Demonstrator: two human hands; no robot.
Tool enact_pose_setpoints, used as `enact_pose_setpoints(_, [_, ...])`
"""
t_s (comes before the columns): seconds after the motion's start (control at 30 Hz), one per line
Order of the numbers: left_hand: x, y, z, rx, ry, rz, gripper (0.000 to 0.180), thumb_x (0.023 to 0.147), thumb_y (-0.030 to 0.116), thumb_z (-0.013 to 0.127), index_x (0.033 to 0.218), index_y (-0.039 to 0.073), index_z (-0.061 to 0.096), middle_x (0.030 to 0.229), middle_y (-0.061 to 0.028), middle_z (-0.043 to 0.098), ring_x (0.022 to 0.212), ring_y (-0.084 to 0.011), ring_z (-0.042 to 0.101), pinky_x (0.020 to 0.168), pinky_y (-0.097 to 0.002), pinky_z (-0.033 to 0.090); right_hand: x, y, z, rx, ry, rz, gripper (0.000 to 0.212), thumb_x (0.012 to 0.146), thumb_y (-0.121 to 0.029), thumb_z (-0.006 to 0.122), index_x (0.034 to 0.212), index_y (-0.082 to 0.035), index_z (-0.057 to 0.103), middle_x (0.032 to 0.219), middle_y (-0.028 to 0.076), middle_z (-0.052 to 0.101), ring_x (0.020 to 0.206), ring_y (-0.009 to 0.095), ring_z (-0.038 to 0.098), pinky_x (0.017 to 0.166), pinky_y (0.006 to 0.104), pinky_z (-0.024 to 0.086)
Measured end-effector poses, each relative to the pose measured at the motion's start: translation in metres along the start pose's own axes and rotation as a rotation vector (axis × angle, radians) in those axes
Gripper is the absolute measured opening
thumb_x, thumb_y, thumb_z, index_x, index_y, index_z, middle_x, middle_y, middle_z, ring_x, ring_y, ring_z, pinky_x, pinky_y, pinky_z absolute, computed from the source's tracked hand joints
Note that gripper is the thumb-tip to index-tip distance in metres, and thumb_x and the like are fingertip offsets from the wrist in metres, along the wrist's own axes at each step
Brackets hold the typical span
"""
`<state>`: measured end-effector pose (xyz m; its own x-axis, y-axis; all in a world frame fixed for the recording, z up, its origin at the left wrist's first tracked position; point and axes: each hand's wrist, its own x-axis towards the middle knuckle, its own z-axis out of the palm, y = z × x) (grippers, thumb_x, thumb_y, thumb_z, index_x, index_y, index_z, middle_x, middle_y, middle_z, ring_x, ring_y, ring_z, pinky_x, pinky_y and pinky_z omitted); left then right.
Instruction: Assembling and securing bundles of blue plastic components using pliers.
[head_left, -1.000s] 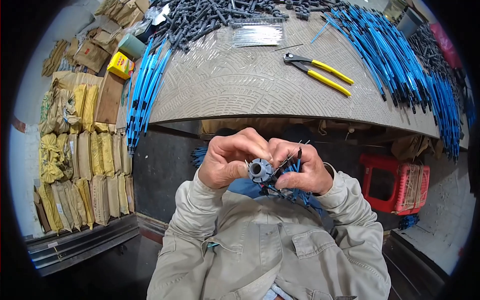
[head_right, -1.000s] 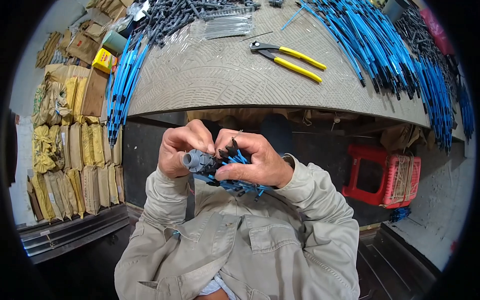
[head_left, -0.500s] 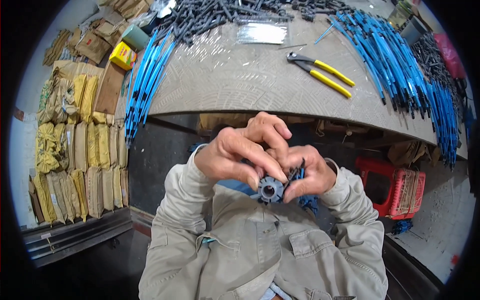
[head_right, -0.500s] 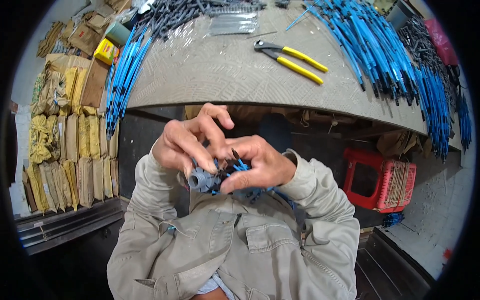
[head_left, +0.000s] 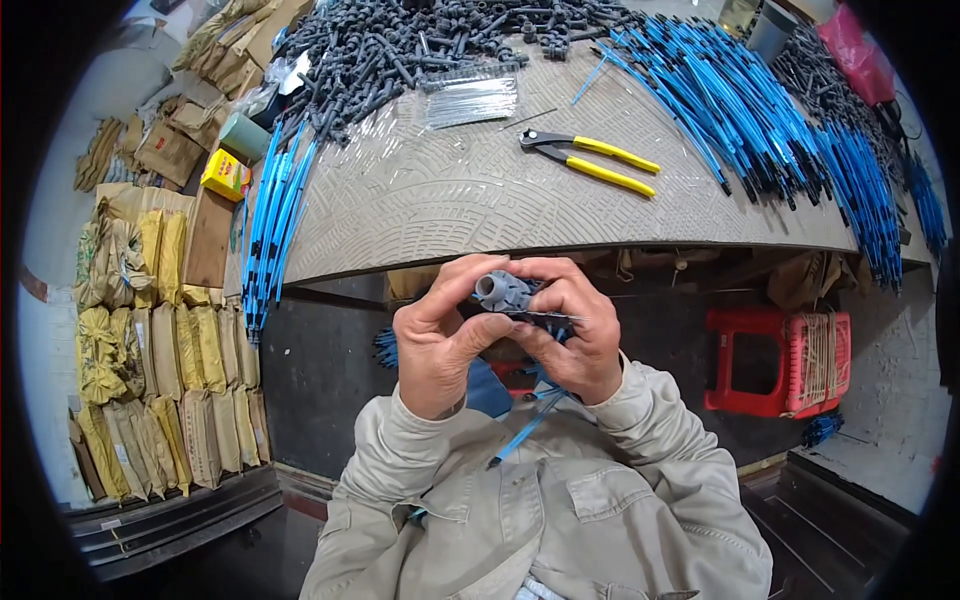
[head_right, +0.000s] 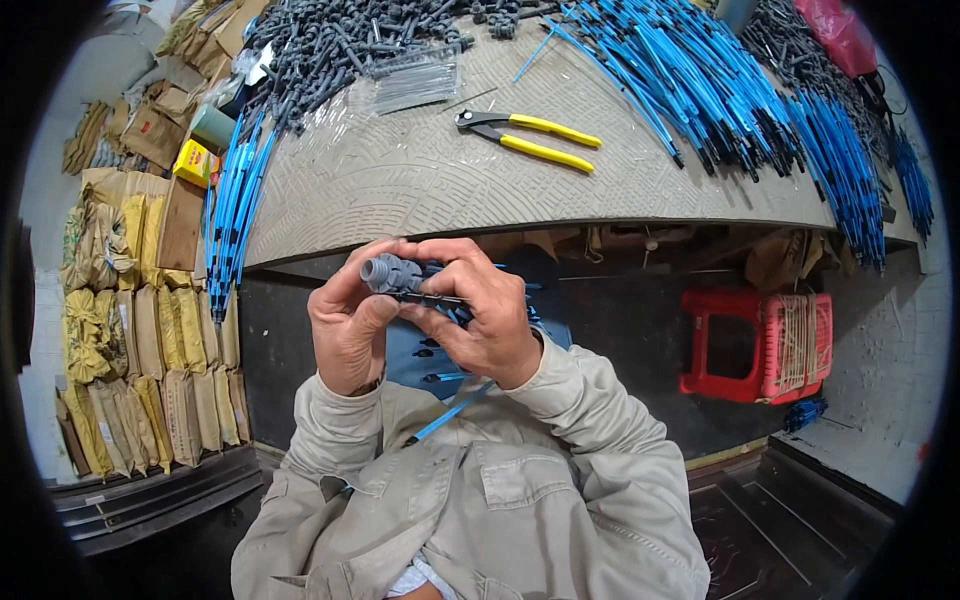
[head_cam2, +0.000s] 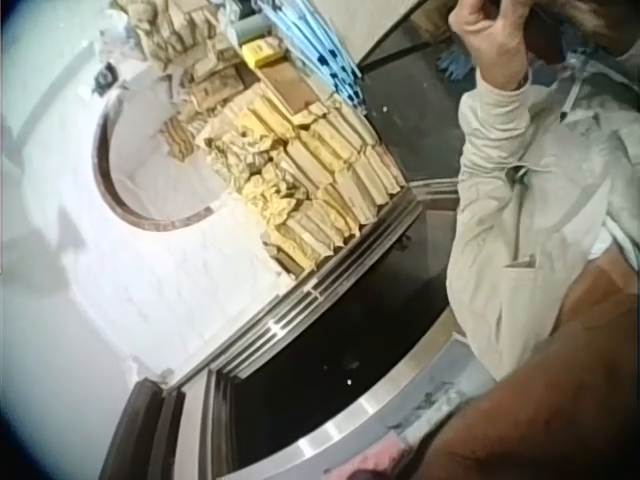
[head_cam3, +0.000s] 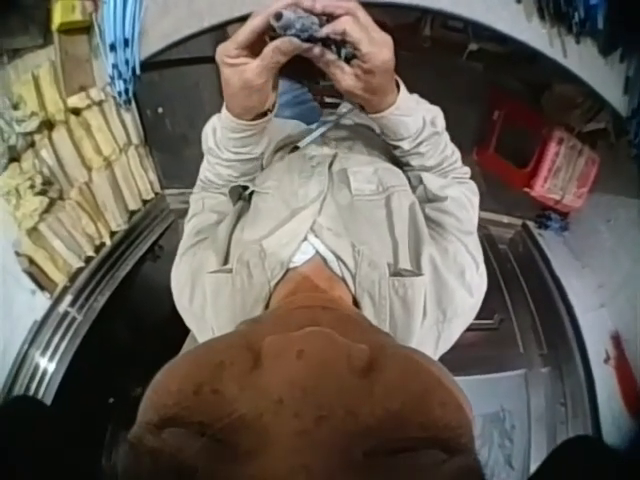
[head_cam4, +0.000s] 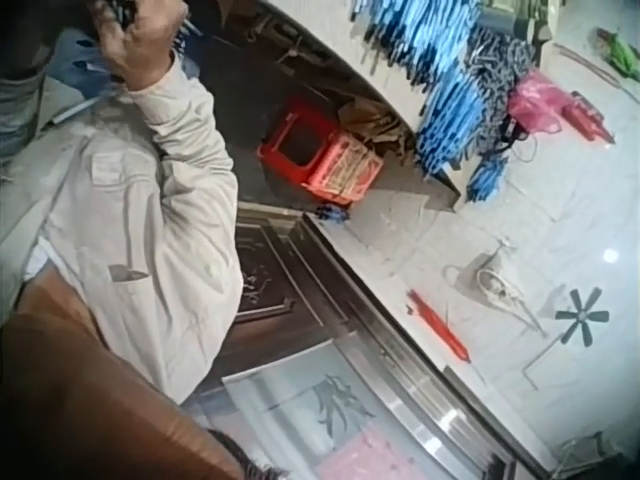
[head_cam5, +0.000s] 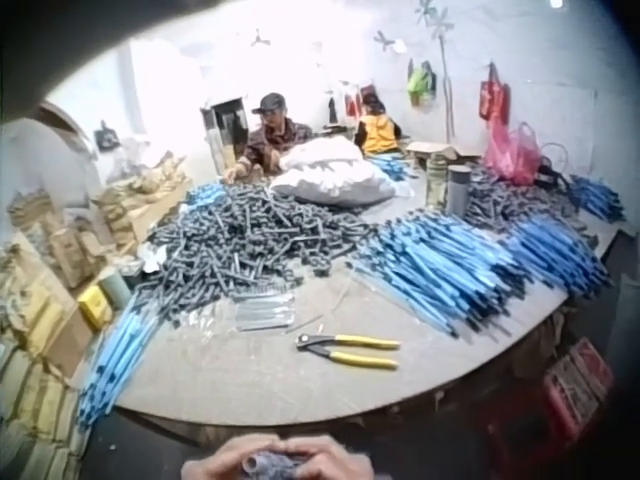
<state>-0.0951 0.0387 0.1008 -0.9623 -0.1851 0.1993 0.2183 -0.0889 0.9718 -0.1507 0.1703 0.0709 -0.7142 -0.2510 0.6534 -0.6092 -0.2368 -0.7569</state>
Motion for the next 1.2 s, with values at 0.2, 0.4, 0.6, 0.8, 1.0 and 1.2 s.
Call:
enact_pose_setpoints(0.2, [-0.004, -0.003, 0.003, 0.017, 0.137, 0.092, 0.038, 0.075, 0.0, 0.066, 0.112, -0.004, 0.059, 0.112, -0.0164, 0.059, 0.099, -0.0223, 0.054, 0.091, -0.0314, 0.04, -0.016, -0.007, 0.006, -0.301, 0.075, 0.062, 0.021, 0.069, -0.003, 0.072, 0.085, -0.003, 0.059, 0.086, 0.011, 0.059, 0.069, 0.019, 0.054, 0.057, 0.0285, 0.045])
enact_pose_setpoints(0.4, [-0.007, -0.007, 0.003, 0.048, 0.17, 0.141, 0.038, 0.075, 0.001, 0.065, 0.112, -0.005, 0.057, 0.112, -0.017, 0.059, 0.1, -0.023, 0.054, 0.092, -0.0318, 0.039, -0.011, 0.0, -0.005, -0.241, -0.08, 0.083, 0.017, 0.073, -0.007, 0.067, 0.088, -0.003, 0.06, 0.088, 0.01, 0.056, 0.067, 0.02, 0.049, 0.065, 0.0299, 0.043])
enact_pose_setpoints(0.6, [-0.003, -0.009, 0.006, -0.099, 0.066, 0.162, 0.038, 0.076, 0.001, 0.064, 0.113, -0.005, 0.057, 0.111, -0.0168, 0.06, 0.101, -0.0234, 0.054, 0.093, -0.0319, 0.04, 0.006, 0.008, -0.022, 0.206, -0.273, 0.232, 0.019, 0.073, -0.002, 0.068, 0.091, -0.005, 0.06, 0.083, 0.005, 0.056, 0.067, 0.012, 0.047, 0.06, 0.0225, 0.039])
enact_pose_setpoints(0.8, [-0.006, -0.008, 0.004, -0.055, 0.062, 0.138, 0.039, 0.076, 0.002, 0.063, 0.113, -0.006, 0.057, 0.111, -0.0167, 0.059, 0.102, -0.0234, 0.054, 0.093, -0.032, 0.04, 0.012, 0.01, -0.015, 0.629, -0.172, 0.345, 0.02, 0.075, -0.002, 0.068, 0.093, -0.006, 0.06, 0.088, 0.002, 0.054, 0.069, 0.01, 0.044, 0.064, 0.0216, 0.036])
enact_pose_setpoints(1.0, [-0.008, -0.003, 0.006, 0.038, 0.073, 0.161, 0.04, 0.074, 0.002, 0.065, 0.113, -0.005, 0.057, 0.11, -0.0163, 0.059, 0.1, -0.0227, 0.054, 0.093, -0.0317, 0.039, 0.017, 0.009, -0.019, 0.553, -0.292, 0.26, 0.024, 0.076, -0.002, 0.067, 0.098, -0.006, 0.058, 0.089, 0.002, 0.054, 0.071, 0.01, 0.044, 0.066, 0.0231, 0.037])
enact_pose_setpoints(1.2, [-0.008, -0.003, 0.003, 0.047, -0.006, 0.179, 0.04, 0.075, 0.002, 0.066, 0.113, -0.005, 0.057, 0.107, -0.0154, 0.06, 0.099, -0.0218, 0.054, 0.091, -0.0309, 0.04, 0.003, -0.008, -0.01, 0.526, -0.143, 0.383, 0.03, 0.073, -0.003, 0.066, 0.101, -0.005, 0.053, 0.094, 0.007, 0.054, 0.087, 0.017, 0.047, 0.078, 0.0296, 0.038])
